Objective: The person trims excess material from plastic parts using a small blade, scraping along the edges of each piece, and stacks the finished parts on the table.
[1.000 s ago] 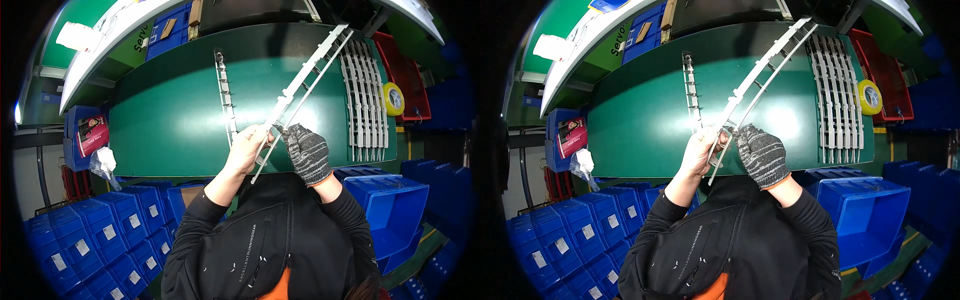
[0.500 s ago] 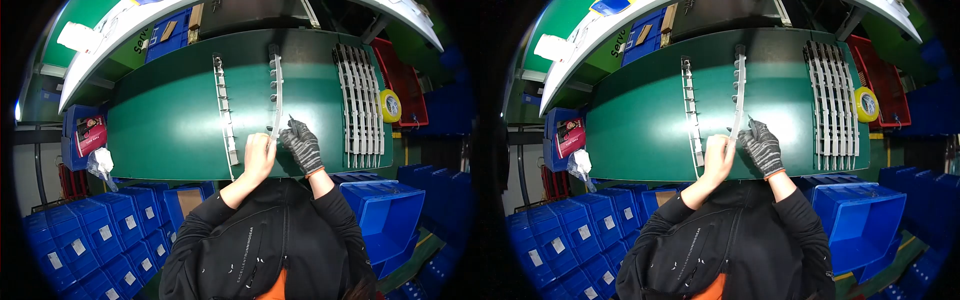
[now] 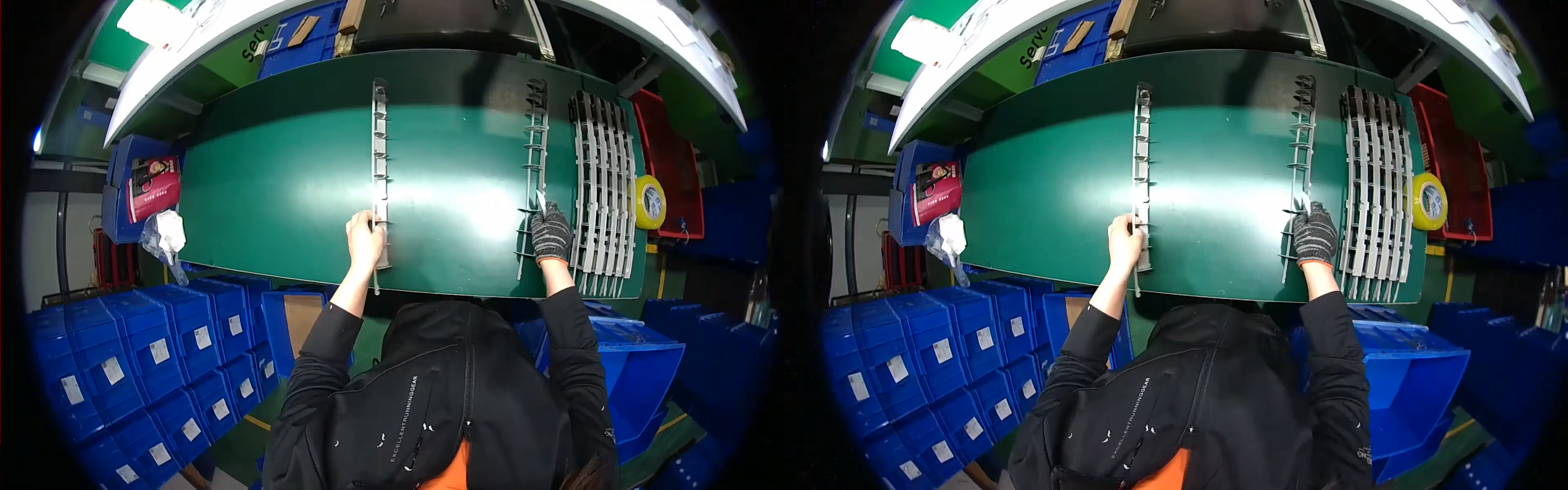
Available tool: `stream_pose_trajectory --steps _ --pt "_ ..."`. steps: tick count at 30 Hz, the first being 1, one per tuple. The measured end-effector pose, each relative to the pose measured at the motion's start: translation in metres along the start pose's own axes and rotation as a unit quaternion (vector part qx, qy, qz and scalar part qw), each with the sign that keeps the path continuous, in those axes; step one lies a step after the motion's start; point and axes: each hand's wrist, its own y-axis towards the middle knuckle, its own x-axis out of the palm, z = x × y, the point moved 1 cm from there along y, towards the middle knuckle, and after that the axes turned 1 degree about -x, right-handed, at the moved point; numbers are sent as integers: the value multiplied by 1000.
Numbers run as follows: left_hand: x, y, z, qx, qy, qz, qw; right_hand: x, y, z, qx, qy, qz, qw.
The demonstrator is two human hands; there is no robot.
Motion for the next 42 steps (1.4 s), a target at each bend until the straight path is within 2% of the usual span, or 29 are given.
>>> stream_pose_trajectory --steps 2,3,4,5,6,8,9,10,11,12,14,16,18,20,21,22,23,24,25,26,27,28,30,31,32,34,36,40,42 --pt "-3 -10 -22 -77 -212 -5 974 -3 -5 -23 -24 -3 -69 997" --pt "-10 -17 -25 -103 -257 37 960 12 -10 -34 -107 1 -65 992" --pt "-22 -27 -29 -48 -246 103 962 27 -19 -45 -187 6 -60 980" --pt "-36 -36 -34 -92 -292 120 944 17 -36 -78 -126 195 -194 953" --pt "-51 -45 -39 -135 -337 136 922 31 -47 -97 -150 249 -258 922" --pt "-80 -62 -48 -135 -325 199 914 69 -84 -139 -302 189 -368 859" --pt "-95 -71 -47 -151 -322 213 910 83 -108 -153 -390 119 -384 828" --pt "-107 -78 -48 -166 -319 228 905 94 -133 -163 -489 16 -348 800" --pt "-113 -82 -58 -116 -200 273 934 90 -150 -171 -531 16 -339 776" --pt "-120 -87 -53 -93 -175 307 931 84 -160 -176 -571 17 -329 752" --pt "-131 -91 -35 -99 -167 314 929 76 -154 -176 -568 39 -344 747" --pt "-132 -87 -10 -84 -160 307 934 64 -128 -165 -530 39 -300 792" --pt "-121 -80 -10 -50 -114 285 951 43 -94 -142 -513 177 -129 830" --pt "-108 -67 17 -17 -183 259 948 7 -71 -123 -340 290 -102 889" --pt "-98 -61 27 -22 -204 215 955 -12 -68 -120 -223 390 -95 888" --pt "-83 -56 31 24 -188 209 959 -11 -61 -106 -178 364 -58 912" --pt "-69 -44 35 113 -60 225 966 -11 -54 -93 -131 339 -23 931" --pt "-54 -36 44 59 -102 146 982 9 -43 -69 -153 186 36 970" --pt "-35 -28 41 71 -83 84 990 21 -37 -59 -121 56 -27 991" --pt "-9 -23 30 49 -93 -33 994 33 -39 -49 -102 8 -67 992" --pt "-1 -18 37 18 -127 -153 980 22 -40 -53 -68 25 -128 989" --pt "13 -18 36 36 -179 -154 971 10 -40 -57 -35 41 -188 981" --pt "17 -16 50 -81 -360 -239 898 7 -45 -57 -80 120 -152 978" --pt "-13 -13 79 -126 -437 -293 841 4 -47 -58 -71 194 -153 966" --pt "-11 -11 80 -115 -513 -291 799 1 -48 -60 -63 266 -153 950" --pt "-18 -7 88 -97 -525 -281 798 -11 -48 -68 -32 335 -180 924" --pt "-38 -9 107 -107 -535 -302 782 -32 -59 -81 27 498 -162 851" --pt "-56 -18 121 -115 -545 -352 752 -42 -73 -87 36 556 -191 808" --pt "-55 -24 120 -130 -554 -366 736 -49 -83 -93 9 535 -179 826"
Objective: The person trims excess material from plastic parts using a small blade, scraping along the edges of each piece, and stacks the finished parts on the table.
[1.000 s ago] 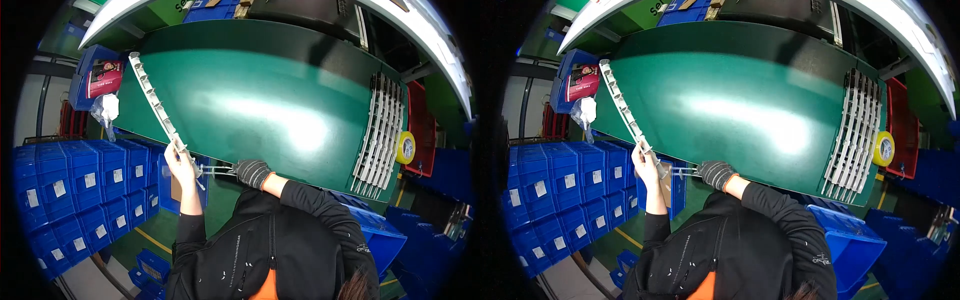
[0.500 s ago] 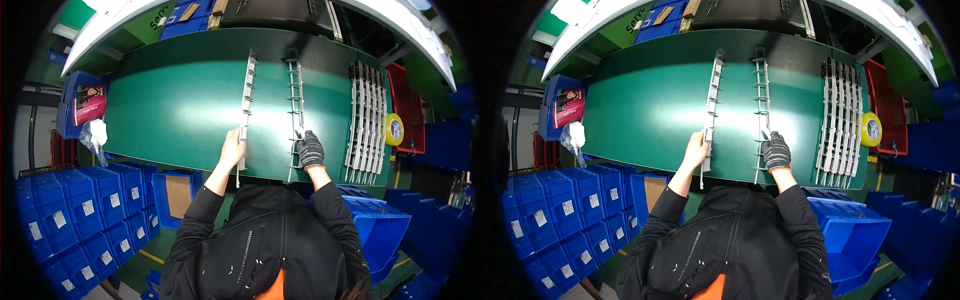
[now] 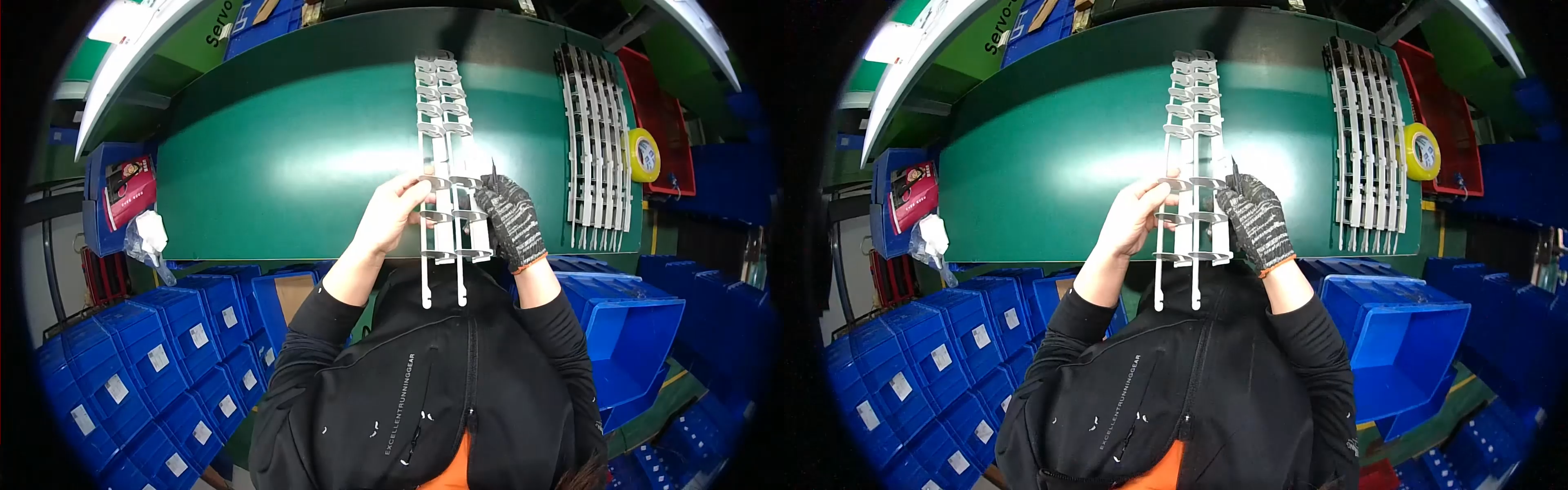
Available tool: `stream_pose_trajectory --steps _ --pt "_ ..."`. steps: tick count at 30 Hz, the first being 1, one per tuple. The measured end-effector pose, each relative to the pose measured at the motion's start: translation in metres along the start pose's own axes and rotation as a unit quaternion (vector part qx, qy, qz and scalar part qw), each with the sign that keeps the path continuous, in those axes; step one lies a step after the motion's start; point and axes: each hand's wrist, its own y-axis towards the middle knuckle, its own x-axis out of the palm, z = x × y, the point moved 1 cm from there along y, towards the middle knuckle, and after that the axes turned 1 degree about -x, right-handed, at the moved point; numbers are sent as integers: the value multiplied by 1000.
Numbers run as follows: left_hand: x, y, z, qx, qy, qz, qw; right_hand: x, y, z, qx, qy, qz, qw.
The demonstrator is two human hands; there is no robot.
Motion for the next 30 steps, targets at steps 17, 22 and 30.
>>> stream_pose_trajectory --steps 17,22,30 --pt "0 11 -16 -4 -30 -28 999 -13 5 3 -11 42 86 995" --pt "-3 38 -46 -8 47 8 999 -8 16 26 -129 -237 80 960" --pt "-31 68 -62 -47 258 -79 962 3 18 60 -153 -381 38 911"
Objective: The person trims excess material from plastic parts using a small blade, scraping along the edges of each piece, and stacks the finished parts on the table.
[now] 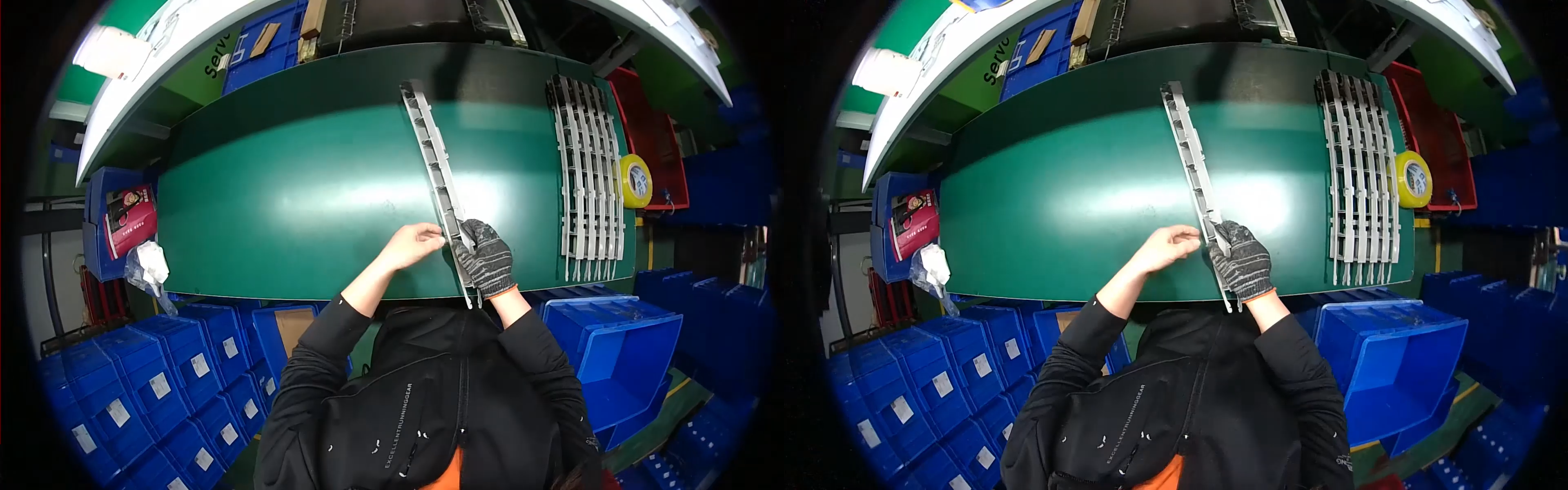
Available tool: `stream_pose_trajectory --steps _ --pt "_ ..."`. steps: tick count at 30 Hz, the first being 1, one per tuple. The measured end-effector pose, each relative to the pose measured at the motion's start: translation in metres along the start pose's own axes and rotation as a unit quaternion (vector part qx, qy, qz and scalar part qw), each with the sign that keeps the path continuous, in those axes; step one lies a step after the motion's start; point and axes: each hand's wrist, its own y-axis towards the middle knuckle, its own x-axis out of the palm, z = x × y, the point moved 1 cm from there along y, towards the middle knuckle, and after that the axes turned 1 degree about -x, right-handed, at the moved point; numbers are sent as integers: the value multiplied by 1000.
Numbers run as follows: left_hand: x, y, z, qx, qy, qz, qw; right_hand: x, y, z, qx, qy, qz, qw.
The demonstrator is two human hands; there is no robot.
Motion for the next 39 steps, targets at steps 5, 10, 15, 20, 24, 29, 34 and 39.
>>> stream_pose_trajectory --steps 5,10,15,20,24,29,34,39 --pt "-30 46 -6 -4 -46 164 985 10 1 2 -29 -35 -13 999" --pt "-4 87 12 41 56 252 965 -12 0 -6 -28 -114 28 993" --pt "52 135 50 58 60 214 973 -78 -27 6 -34 -65 230 970" --pt "118 179 102 75 150 168 971 -108 -55 29 39 31 223 974" --pt "145 204 108 45 155 132 978 -115 -66 43 76 49 180 979" --pt "165 217 106 97 191 122 969 -108 -65 58 70 87 122 986" --pt "131 212 136 59 181 156 969 -106 -54 56 52 122 52 990" --pt "30 280 151 200 294 370 858 -103 -48 59 62 118 32 991"
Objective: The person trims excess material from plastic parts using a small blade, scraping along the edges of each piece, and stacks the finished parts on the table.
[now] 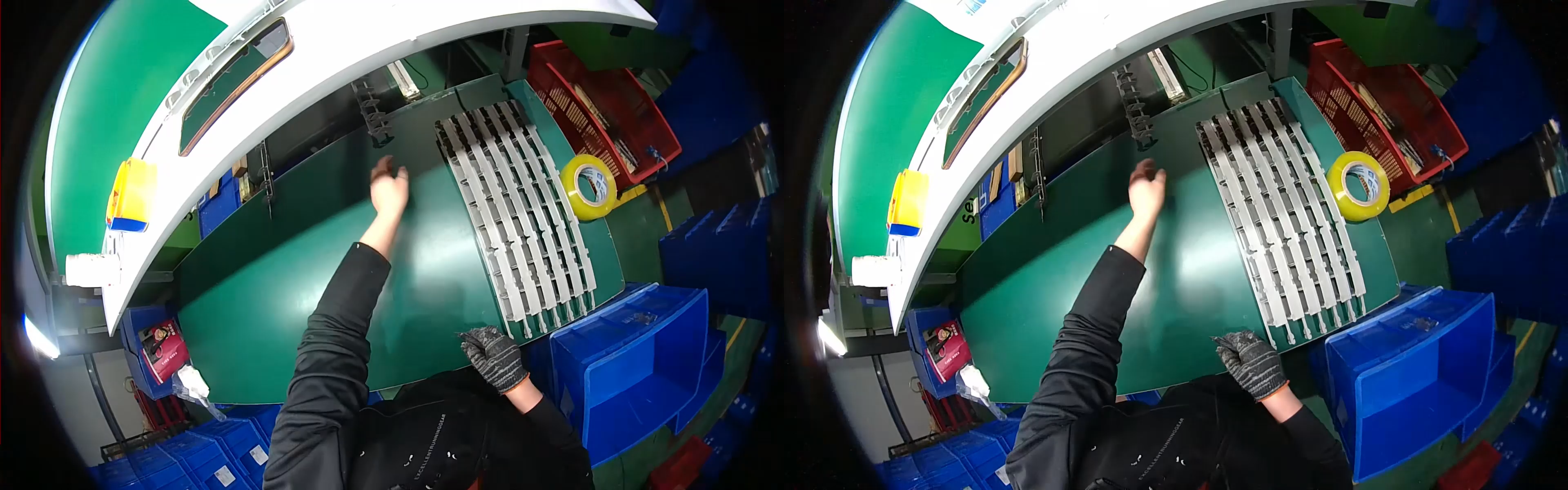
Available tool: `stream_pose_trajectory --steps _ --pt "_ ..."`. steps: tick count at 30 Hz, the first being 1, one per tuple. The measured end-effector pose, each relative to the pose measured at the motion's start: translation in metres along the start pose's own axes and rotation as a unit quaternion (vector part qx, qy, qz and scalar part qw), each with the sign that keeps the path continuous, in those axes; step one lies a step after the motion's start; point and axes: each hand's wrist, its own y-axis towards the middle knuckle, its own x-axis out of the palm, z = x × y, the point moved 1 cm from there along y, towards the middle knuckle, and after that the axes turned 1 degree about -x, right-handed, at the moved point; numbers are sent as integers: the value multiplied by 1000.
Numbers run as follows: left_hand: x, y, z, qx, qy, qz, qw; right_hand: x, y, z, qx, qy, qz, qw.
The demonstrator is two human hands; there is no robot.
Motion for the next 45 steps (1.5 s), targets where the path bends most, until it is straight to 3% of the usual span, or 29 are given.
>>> stream_pose_trajectory --steps 5,8,11,12,16,21,22,24,28,30,33,37,39,40,41,42,45 --pt "-7 71 -2 -9 72 52 996 5 0 4 25 -41 5 999" --pt "-4 89 -20 30 185 -11 982 13 -1 8 34 -56 -5 998" --pt "-10 117 -76 72 163 -60 982 23 -3 7 45 -49 -8 998" --pt "-26 113 -78 53 220 -14 974 26 -1 4 45 -35 -12 998" --pt "-105 102 -122 42 241 113 963 45 12 -4 18 -17 -35 999" --pt "-183 75 -189 -25 351 107 930 77 28 -21 31 -48 -63 996" --pt "-189 70 -197 -30 349 112 930 81 32 -28 6 -40 -61 997" --pt "-200 59 -210 -78 263 35 961 94 47 -49 -3 0 -84 996" --pt "-195 28 -204 -79 237 48 967 129 81 -114 -31 74 -213 974" --pt "-189 14 -196 -75 228 58 969 147 90 -152 -134 123 -192 964" --pt "-184 -4 -183 -84 224 67 969 172 75 -191 -192 154 -193 950" --pt "-191 -20 -170 -87 231 24 969 184 51 -202 -152 171 -137 964" --pt "-195 -25 -170 -83 229 20 970 181 43 -207 -216 145 -89 961" --pt "-199 -27 -172 -84 230 6 970 177 33 -209 -39 353 -256 899" --pt "-204 -29 -171 -84 231 -8 969 170 24 -215 143 523 -395 742" --pt "-207 -31 -170 -88 229 -17 969 164 21 -218 84 494 -481 720" --pt "-211 -39 -168 -111 227 -34 967 160 4 -227 42 469 -549 691"
